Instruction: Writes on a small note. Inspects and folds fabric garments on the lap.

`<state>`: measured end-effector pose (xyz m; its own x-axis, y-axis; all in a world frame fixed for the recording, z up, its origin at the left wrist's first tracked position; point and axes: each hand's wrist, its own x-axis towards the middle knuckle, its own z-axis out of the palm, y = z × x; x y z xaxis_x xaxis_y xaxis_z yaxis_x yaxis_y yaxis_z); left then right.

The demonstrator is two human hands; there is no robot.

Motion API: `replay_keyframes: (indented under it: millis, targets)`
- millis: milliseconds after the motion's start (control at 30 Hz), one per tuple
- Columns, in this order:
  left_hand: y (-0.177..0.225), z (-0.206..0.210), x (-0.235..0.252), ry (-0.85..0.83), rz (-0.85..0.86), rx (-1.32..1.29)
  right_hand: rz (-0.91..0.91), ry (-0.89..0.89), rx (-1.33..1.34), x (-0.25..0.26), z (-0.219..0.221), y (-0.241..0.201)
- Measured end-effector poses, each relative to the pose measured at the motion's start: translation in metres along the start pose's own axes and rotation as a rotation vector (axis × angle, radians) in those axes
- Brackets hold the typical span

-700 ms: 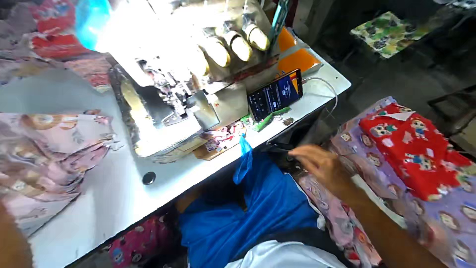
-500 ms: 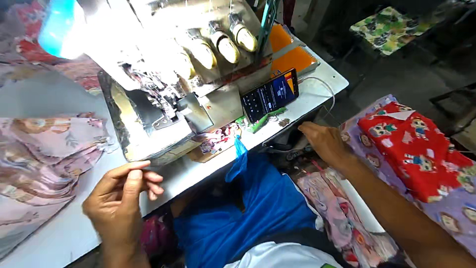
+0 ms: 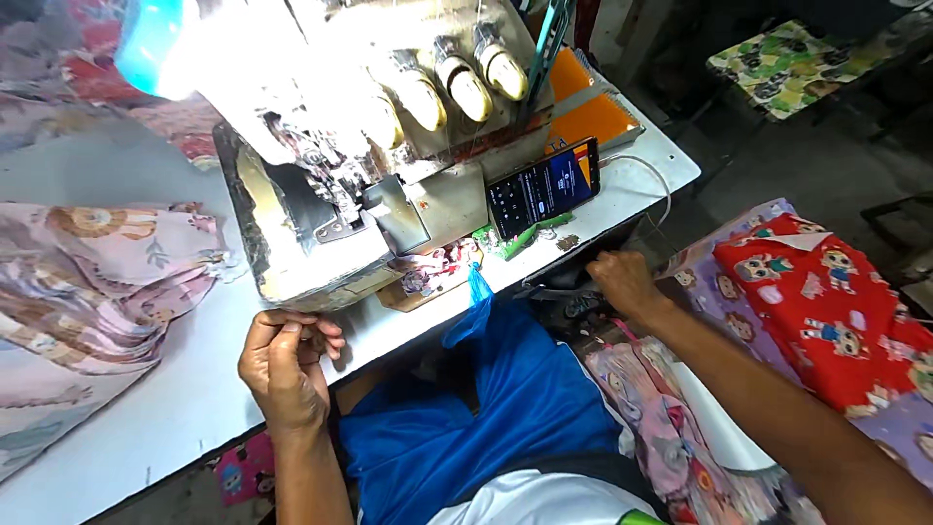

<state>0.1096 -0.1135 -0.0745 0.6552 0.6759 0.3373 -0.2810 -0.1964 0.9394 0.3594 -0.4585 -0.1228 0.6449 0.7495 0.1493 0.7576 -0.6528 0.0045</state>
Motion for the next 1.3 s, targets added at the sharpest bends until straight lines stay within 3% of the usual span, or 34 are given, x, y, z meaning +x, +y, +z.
replay_keyframes:
  millis: [167,333,500,633,733,800,967,1033,1133,1300]
  targets:
    - [0.001,0.000,-0.001,-0.016,0.006,0.004,0.030,0.302,0.280,-0.024,-0.023,0.015]
    - [0.001,-0.003,-0.003,-0.027,-0.018,0.011,0.392,0.509,0.731,-0.057,-0.058,0.005]
    - [0.014,-0.001,-0.029,-0.120,-0.053,-0.079,0.581,0.220,1.373,-0.080,-0.075,-0.034]
    - [0.018,0.018,-0.103,-0.322,-0.352,-0.042,0.601,-0.116,1.601,-0.102,-0.051,-0.077]
    - [0.008,0.027,-0.147,-0.426,-0.634,0.121,0.615,-0.272,1.647,-0.109,-0.032,-0.104]
    - [0.004,0.030,-0.167,-0.428,-0.810,0.115,0.534,-0.263,1.595,-0.113,-0.022,-0.118]
    - [0.006,0.039,-0.184,-0.389,-1.104,-0.319,-0.032,0.014,1.215,-0.114,-0.002,-0.126]
    - [0.009,0.046,-0.181,-0.315,-1.102,-0.378,-0.073,0.028,1.208,-0.112,-0.002,-0.129]
    - [0.009,0.053,-0.174,-0.209,-1.031,-0.243,-0.054,0.019,1.191,-0.111,-0.003,-0.131]
    - [0.003,0.051,-0.174,-0.198,-0.924,-0.192,0.159,-0.031,1.310,-0.111,-0.006,-0.138]
